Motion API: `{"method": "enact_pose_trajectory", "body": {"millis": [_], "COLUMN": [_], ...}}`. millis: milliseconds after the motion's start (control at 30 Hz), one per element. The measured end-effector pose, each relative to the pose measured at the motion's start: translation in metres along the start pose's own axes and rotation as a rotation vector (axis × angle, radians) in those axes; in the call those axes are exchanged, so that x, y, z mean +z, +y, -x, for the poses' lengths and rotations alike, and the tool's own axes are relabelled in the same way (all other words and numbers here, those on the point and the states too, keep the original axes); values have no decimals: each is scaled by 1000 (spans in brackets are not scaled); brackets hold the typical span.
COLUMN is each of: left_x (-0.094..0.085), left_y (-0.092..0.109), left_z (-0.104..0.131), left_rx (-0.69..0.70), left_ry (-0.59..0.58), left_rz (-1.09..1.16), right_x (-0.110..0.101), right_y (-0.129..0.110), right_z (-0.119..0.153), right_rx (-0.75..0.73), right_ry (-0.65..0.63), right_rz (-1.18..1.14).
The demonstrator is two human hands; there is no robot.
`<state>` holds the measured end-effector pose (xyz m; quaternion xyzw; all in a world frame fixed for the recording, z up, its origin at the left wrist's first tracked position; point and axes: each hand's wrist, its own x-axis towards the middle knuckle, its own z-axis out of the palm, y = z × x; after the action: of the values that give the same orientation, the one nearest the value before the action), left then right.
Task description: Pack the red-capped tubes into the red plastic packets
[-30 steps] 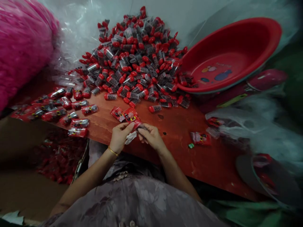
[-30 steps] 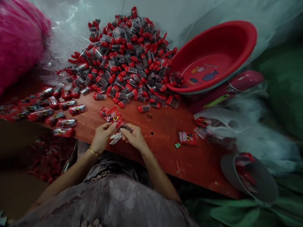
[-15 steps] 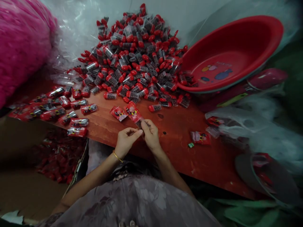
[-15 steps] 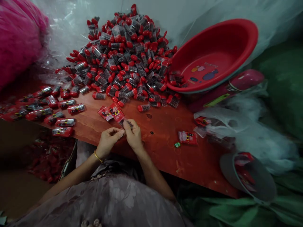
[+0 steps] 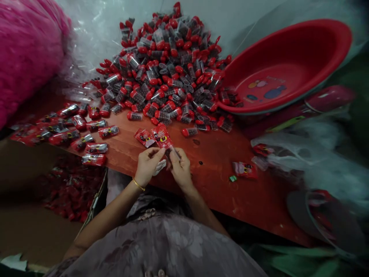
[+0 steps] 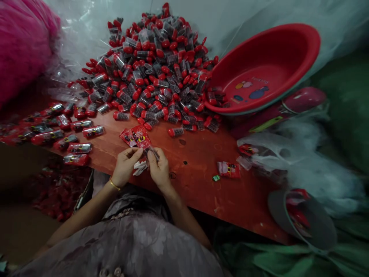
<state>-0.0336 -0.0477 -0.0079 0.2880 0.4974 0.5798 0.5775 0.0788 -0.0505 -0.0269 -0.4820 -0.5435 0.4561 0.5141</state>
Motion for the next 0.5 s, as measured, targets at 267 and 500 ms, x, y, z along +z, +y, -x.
{"method": "enact_pose_trajectory", "body": {"millis": [267, 500], "left_x": [5, 7], "left_y": [-1, 4], "left_z": [-6, 3], "left_rx": [-142, -138], "left_ry": [-199, -148], "left_rz": [145, 83], "right_x": [5, 7], "right_y": [2, 1], "right_z": [6, 8], "right_rx": [24, 144], "right_ry": [-77, -62], "right_rz": [-54, -156]}}
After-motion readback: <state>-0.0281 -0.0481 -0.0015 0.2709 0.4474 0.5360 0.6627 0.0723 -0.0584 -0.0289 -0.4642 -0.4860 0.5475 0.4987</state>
